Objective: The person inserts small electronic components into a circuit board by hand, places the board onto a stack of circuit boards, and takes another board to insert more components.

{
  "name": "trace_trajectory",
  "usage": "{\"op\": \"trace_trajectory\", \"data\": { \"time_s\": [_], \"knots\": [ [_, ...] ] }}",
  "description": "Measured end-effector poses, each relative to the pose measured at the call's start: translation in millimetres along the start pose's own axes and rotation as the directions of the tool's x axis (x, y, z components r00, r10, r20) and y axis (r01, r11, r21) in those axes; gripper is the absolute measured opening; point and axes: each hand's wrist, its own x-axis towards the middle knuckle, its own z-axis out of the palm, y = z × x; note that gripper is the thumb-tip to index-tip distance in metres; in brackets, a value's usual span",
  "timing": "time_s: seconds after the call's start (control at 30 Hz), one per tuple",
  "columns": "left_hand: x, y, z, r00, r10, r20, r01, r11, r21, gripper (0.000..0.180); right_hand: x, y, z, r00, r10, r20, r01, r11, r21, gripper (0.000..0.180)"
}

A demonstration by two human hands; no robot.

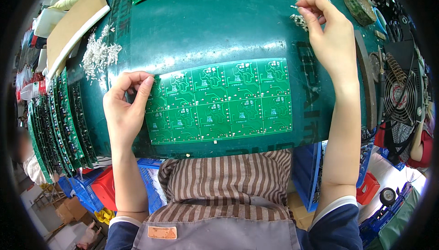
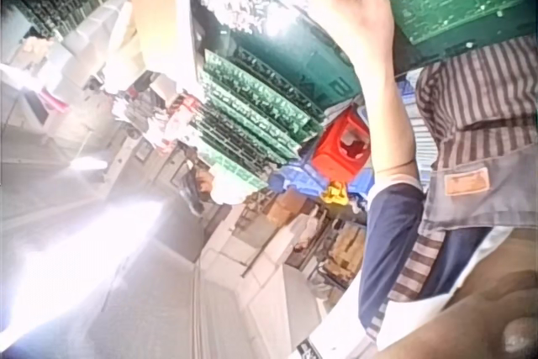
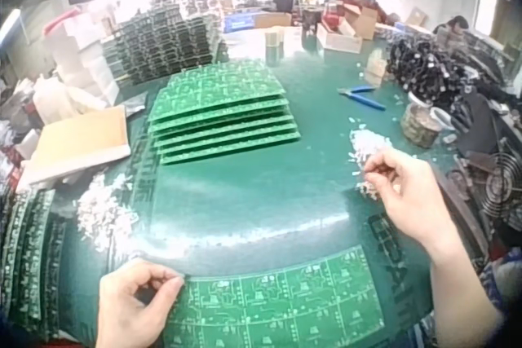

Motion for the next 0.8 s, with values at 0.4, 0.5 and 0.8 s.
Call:
{"op": "trace_trajectory", "data": {
  "time_s": [0.4,0.5,0.8],
  "knots": [
    [-1.4,-0.3,3.6,0.986,0.148,-0.072,-0.144,0.988,0.063,0.01,-9.9,-16.7,-18.4,1.0,0.014,0.017,-0.016,0.987,0.158,0.01],
    [-0.8,0.1,5.1,0.973,0.202,-0.108,-0.188,0.975,0.12,0.012,-33.7,-42.3,-13.5,0.989,0.069,0.128,-0.129,0.827,0.548,0.009],
    [3.2,0.2,3.4,0.995,-0.074,-0.063,0.072,0.997,-0.032,0.014,-84.6,-55.8,4.0,0.965,0.222,0.139,-0.259,0.735,0.626,0.007]
  ]
}}
